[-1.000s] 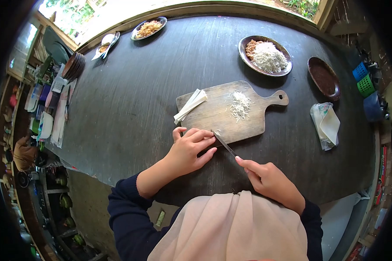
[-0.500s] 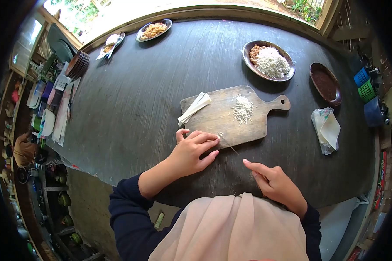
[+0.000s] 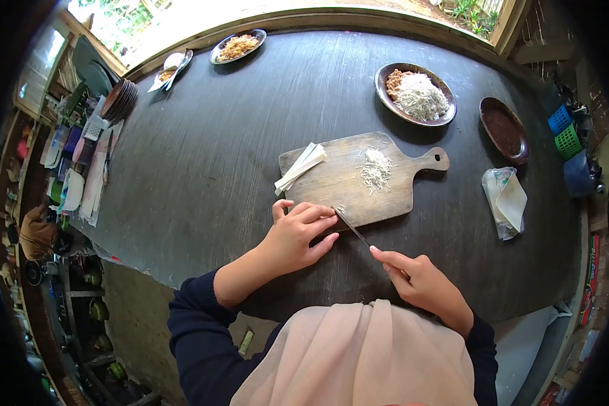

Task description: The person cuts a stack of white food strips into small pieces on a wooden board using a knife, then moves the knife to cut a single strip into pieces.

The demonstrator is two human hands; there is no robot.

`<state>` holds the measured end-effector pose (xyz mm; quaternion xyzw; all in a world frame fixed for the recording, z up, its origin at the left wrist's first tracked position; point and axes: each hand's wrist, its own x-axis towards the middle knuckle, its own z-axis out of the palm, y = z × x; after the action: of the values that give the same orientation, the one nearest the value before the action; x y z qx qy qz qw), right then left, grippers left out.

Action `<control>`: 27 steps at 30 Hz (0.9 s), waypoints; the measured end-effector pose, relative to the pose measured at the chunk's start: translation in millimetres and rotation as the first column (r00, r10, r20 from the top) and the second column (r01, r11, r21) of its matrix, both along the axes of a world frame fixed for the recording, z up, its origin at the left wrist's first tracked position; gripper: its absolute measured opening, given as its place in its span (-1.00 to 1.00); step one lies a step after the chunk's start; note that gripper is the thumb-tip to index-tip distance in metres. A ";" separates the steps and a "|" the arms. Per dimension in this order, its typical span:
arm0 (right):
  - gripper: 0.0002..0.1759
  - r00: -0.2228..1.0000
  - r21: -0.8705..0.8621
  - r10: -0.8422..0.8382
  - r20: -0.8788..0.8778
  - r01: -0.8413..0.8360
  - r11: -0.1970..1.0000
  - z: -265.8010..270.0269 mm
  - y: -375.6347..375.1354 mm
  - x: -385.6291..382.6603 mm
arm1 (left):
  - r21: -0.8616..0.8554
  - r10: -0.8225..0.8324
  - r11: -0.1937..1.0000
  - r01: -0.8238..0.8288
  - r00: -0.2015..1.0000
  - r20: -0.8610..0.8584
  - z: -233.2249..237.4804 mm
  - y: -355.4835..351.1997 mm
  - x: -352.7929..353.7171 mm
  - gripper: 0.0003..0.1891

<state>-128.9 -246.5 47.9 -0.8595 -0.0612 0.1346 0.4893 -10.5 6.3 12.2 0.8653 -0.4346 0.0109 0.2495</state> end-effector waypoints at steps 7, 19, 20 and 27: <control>-0.57 0.999 -0.014 0.014 -0.037 -0.015 1.000 2.4 -8.6 -4.8 | -0.003 0.005 1.000 -0.005 1.000 -0.004 2.2 -1.3 -1.0 -0.72; -0.58 1.000 0.014 0.007 0.007 -0.007 1.000 3.5 -2.8 -6.0 | 0.002 0.001 1.000 -0.001 1.000 0.017 0.4 0.1 -1.0 -0.71; -0.58 1.000 0.013 0.010 0.008 -0.010 1.000 2.5 -3.1 -6.0 | 0.003 0.001 1.000 -0.001 1.000 0.015 0.2 0.0 -1.0 -0.71; -0.58 1.000 0.026 0.008 -0.018 -0.008 1.000 4.2 -3.1 -4.6 | -0.002 -0.002 1.000 0.003 1.000 0.025 0.1 -0.3 -0.3 -0.71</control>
<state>-133.6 -249.6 52.1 -0.8517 -0.0620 0.1434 0.5003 -10.8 6.0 12.4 0.8643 -0.4387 0.0218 0.2451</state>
